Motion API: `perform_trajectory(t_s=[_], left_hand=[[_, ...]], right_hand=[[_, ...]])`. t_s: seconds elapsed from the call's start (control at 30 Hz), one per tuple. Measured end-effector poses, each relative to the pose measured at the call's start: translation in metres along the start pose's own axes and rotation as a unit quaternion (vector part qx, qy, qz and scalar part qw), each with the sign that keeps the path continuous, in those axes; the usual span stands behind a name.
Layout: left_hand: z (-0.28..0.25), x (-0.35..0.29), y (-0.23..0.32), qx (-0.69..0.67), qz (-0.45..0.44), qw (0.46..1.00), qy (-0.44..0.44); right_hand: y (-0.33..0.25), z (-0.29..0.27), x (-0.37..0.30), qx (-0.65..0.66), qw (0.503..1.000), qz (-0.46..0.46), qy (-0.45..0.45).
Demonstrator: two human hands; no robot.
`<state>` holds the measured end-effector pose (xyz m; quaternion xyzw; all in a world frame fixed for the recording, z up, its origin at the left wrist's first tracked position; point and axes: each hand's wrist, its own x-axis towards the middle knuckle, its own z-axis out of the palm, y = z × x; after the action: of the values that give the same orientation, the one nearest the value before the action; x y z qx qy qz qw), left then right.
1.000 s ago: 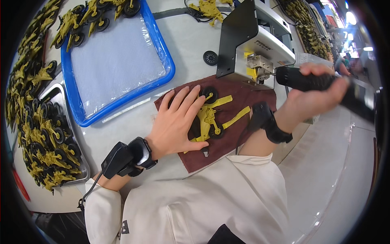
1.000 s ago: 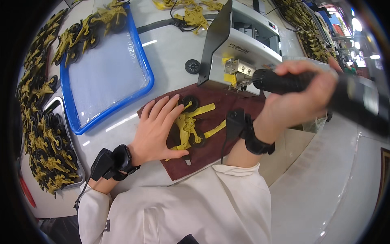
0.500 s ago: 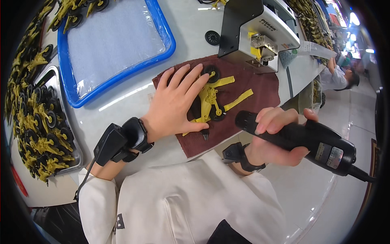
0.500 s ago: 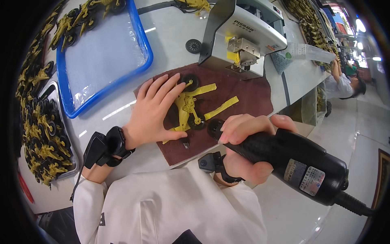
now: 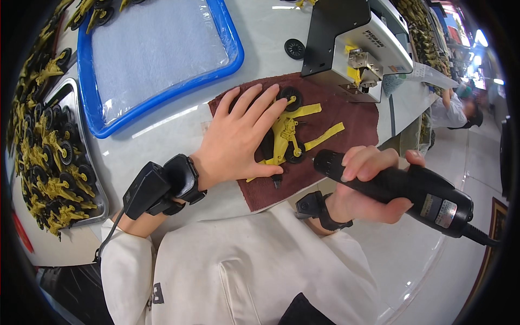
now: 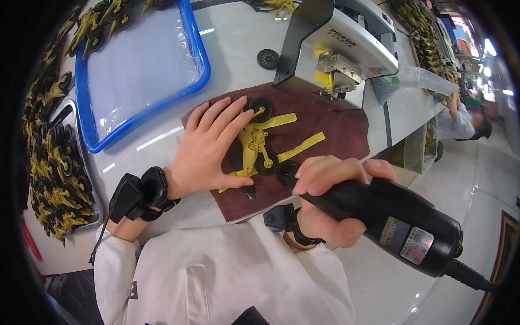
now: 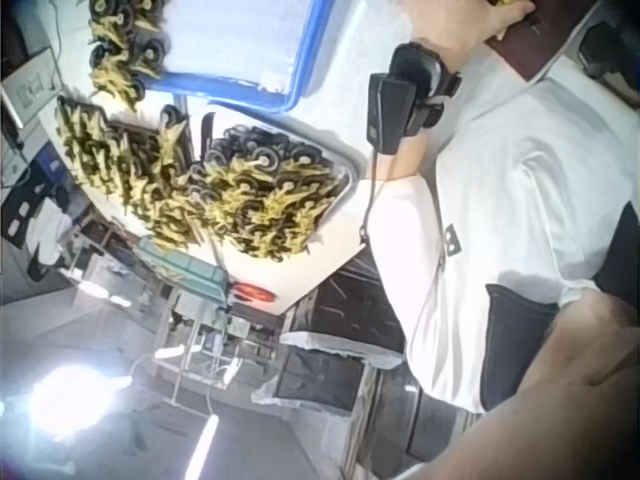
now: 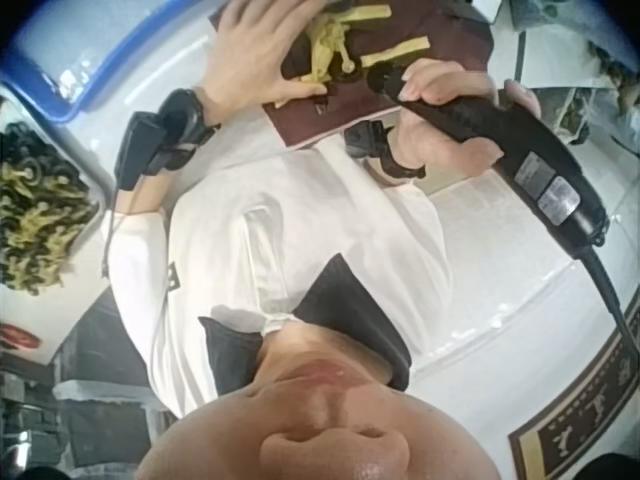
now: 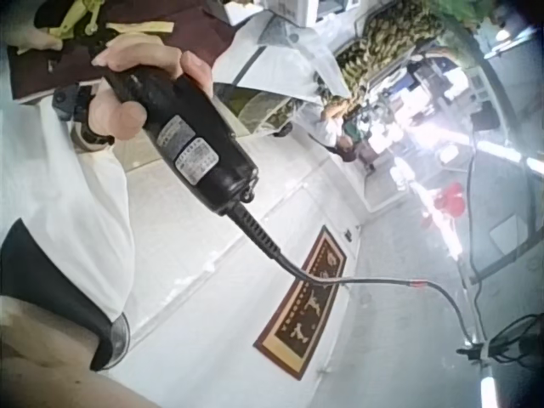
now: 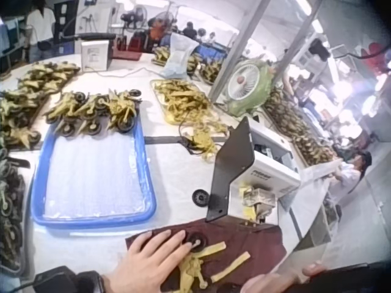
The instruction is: The recorder uses an electric screwdriver and a trimming/heat tool to assemble and finish small yellow toy motorcycles.
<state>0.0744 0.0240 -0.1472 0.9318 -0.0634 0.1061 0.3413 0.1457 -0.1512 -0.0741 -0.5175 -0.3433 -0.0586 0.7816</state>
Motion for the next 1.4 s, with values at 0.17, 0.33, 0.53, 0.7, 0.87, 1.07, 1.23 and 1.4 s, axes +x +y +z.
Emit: perform_trajectory(t_s=[0.17,0.33,0.53,0.7,0.87,1.07,1.23,1.4], left_hand=[[0.002,0.001,-0.001,0.001,-0.003,1.0,-0.007],[-0.001,0.002,-0.002,0.004,-0.006,1.0,-0.013],[-0.002,-0.001,-0.001,0.01,-0.012,1.0,-0.02],[-0.004,0.001,0.003,0.014,0.0,1.0,-0.019],[-0.003,0.003,0.001,0.015,-0.002,1.0,-0.022],[-0.004,0.0,0.0,0.018,0.005,1.0,-0.011],[-0.003,-0.004,-0.001,0.013,0.002,1.0,-0.01],[-0.001,-0.003,0.0,0.003,0.009,1.0,-0.004]], right_hand=[[0.007,0.005,-0.001,-0.045,0.998,0.036,-0.015],[0.013,0.004,-0.004,0.005,0.999,0.024,-0.049],[0.014,0.0,0.002,0.02,0.995,0.0,-0.102],[-0.007,-0.002,0.067,-0.095,0.987,-0.109,0.075],[0.019,-0.005,0.128,-0.244,0.957,-0.088,0.131],[0.004,-0.004,0.094,-0.105,0.994,0.003,0.015],[-0.012,0.001,0.029,0.12,0.96,0.039,-0.251],[-0.01,0.001,0.015,0.127,0.954,0.039,-0.269]])
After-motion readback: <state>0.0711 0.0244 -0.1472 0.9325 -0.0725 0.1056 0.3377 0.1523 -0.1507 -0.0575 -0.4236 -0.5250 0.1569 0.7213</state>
